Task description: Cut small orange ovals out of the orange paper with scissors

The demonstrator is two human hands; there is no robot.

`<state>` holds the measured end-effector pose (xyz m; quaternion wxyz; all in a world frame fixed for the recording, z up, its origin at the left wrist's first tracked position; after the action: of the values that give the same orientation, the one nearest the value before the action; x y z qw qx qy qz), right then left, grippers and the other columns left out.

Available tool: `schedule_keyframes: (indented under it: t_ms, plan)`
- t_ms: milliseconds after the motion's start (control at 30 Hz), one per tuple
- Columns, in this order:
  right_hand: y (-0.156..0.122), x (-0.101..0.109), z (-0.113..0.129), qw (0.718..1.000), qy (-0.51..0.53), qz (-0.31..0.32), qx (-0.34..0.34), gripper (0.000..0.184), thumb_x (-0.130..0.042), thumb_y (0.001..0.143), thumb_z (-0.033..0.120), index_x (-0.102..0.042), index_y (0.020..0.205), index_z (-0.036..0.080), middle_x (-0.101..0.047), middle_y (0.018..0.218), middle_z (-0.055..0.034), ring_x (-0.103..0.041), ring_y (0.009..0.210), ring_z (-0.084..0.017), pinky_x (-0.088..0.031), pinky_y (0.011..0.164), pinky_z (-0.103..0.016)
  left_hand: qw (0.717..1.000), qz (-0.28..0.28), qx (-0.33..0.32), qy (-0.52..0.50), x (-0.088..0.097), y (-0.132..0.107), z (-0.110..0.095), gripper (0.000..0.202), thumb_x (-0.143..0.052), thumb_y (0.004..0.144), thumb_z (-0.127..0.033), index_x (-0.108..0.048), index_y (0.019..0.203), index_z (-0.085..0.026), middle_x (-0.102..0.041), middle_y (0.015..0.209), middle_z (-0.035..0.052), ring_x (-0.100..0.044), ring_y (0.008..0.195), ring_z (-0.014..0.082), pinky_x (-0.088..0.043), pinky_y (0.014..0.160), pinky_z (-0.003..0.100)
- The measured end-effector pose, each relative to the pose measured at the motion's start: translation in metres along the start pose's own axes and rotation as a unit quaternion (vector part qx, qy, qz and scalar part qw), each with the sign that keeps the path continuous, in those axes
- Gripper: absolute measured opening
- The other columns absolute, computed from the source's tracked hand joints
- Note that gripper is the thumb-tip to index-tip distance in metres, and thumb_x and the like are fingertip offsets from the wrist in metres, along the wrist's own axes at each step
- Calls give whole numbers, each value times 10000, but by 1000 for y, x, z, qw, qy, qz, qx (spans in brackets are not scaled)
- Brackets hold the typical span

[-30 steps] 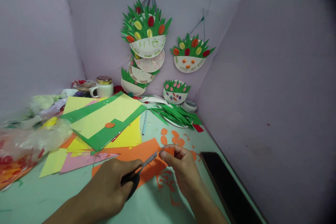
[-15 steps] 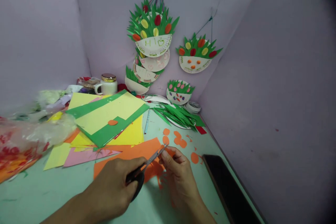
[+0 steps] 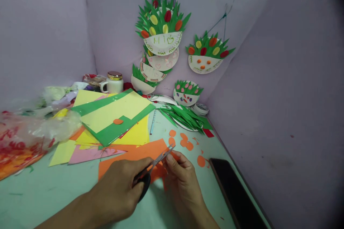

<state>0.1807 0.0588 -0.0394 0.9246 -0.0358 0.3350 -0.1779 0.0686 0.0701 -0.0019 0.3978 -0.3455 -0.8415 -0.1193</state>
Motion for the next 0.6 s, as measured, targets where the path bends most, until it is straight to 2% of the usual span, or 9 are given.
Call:
schedule_keyframes:
  t_ms: [133, 367, 500, 600]
  plan:
    - [1, 6, 2, 1000, -21, -18, 12, 207, -814, 503, 256, -697, 651, 170, -695, 637, -16, -602, 611, -134, -467, 648, -255, 1000, 10, -14, 3, 0, -1, -2, 214, -387, 726, -129, -543, 846, -214, -561, 662, -31, -468, 581, 121, -307, 543, 213]
    - [0, 5, 5, 999, -47, -15, 8, 227, -807, 518, 277, -695, 674, 156, -689, 642, -24, -594, 598, -132, -457, 602, -248, 999, 7, -31, 3, 3, -1, -4, 225, -381, 724, -136, -550, 855, -207, -571, 659, -23, -488, 589, 125, -325, 556, 213]
    - [2, 4, 9, 999, -48, -1, 24, 198, -796, 543, 261, -691, 674, 157, -665, 621, -13, -572, 581, -119, -458, 591, -244, 999, -6, -41, -23, 7, -1, -5, 211, -395, 726, -148, -560, 845, -204, -561, 652, -24, -487, 593, 119, -331, 557, 204]
    - [4, 9, 11, 998, -53, -9, 39, 174, -788, 565, 249, -688, 680, 165, -641, 608, -3, -559, 569, -115, -455, 567, -237, 997, -22, -21, -67, 11, 1, 2, 176, -404, 749, -177, -556, 838, -192, -511, 614, -31, -437, 555, 107, -327, 525, 199]
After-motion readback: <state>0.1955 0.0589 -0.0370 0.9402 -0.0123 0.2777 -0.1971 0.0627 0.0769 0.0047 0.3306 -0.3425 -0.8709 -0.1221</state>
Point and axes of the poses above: each hand's wrist, its own y-axis towards the middle knuckle, its own x-axis out of the back of the hand, z = x × y, the point moved 10 cm from there along y, towards the middle knuckle
